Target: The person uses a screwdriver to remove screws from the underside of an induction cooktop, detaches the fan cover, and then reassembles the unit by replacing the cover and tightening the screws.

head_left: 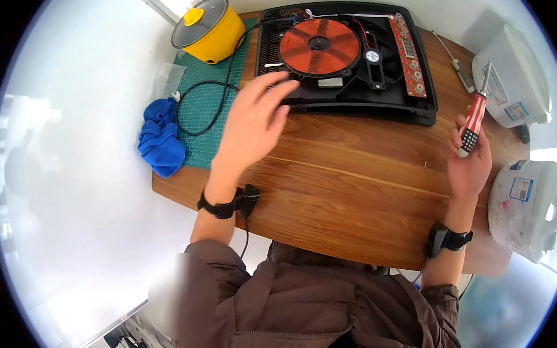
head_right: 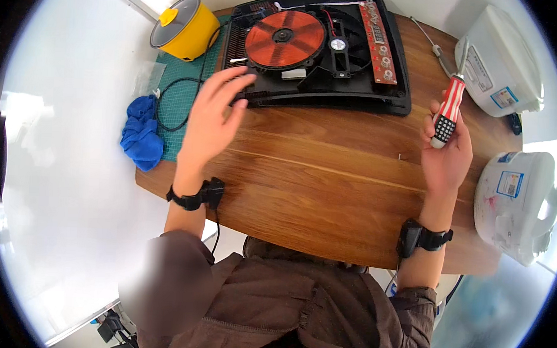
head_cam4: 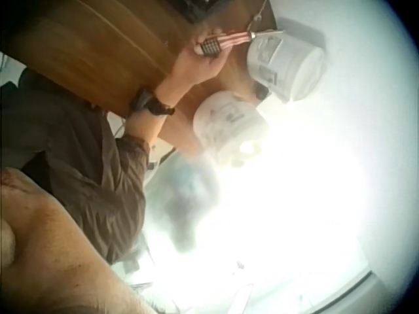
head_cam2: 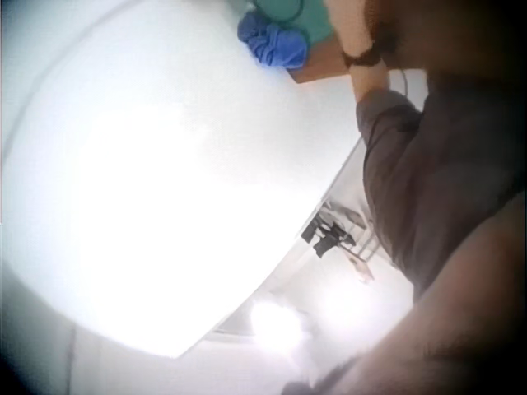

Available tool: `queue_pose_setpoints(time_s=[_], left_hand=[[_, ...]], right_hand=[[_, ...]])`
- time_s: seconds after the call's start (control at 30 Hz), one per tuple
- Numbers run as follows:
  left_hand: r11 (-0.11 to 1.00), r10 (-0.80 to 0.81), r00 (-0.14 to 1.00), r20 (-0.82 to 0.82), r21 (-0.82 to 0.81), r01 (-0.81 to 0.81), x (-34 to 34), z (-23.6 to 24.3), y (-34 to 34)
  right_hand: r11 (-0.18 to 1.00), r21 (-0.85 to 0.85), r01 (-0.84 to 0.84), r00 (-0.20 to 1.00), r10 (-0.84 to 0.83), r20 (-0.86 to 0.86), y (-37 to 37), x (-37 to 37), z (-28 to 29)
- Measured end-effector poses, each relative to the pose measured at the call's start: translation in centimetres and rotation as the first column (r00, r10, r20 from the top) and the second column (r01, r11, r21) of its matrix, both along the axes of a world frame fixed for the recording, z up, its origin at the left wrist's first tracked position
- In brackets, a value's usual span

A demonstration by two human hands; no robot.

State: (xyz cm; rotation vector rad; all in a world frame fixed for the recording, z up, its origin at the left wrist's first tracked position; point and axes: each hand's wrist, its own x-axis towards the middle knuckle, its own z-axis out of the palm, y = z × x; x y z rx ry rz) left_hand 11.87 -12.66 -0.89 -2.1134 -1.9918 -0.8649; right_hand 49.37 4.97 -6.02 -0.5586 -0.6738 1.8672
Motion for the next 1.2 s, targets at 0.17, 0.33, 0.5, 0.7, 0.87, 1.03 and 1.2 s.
queue_pose_setpoints(time_s=[0.17, 0.33, 0.5, 0.7, 0.87, 1.03, 1.2], left_hand=[[0.982, 0.183, 0.975, 0.129, -0.074, -0.175, -1.1, 0.6, -1.7], [0.988, 0.139, 0.985, 0.100, -0.076, -0.132, -1.2, -0.2, -2.2], [0.998, -0.024, 1.000, 0.005, -0.061, 0.024, -0.3, -0.6, -0.6], [0.990, -0.124, 0.991, -0.042, -0.076, 0.121, 1.3, -0.1, 1.8], [0.991, -0.130, 0.984, -0.125, 0.001, 0.131, 0.5, -1.0, 5.5], [0.984, -0.172, 0.960, -0.219, -0.076, 0.159, -0.4, -1.6, 7.7], [0.980, -0.161, 0.970, -0.184, -0.144, 0.136, 0.0, -2.0, 7.7]], right_hand=[[0.954, 0.255, -0.155, 0.969, 0.096, 0.228, -0.7, -0.8, 0.4], [0.660, 0.490, -0.569, 0.546, -0.142, 0.826, -3.8, -3.7, 1.4], [0.435, 0.544, -0.718, 0.417, -0.357, 0.836, -5.7, -6.3, 1.1], [0.337, 0.552, -0.763, 0.387, -0.447, 0.807, -6.0, -6.8, 0.1], [0.329, 0.574, -0.749, 0.405, -0.457, 0.791, -6.2, -7.2, -0.5], [0.320, 0.573, -0.754, 0.404, -0.462, 0.790, -6.1, -7.2, -0.9], [0.322, 0.570, -0.756, 0.399, -0.463, 0.791, -6.2, -7.0, -1.3]])
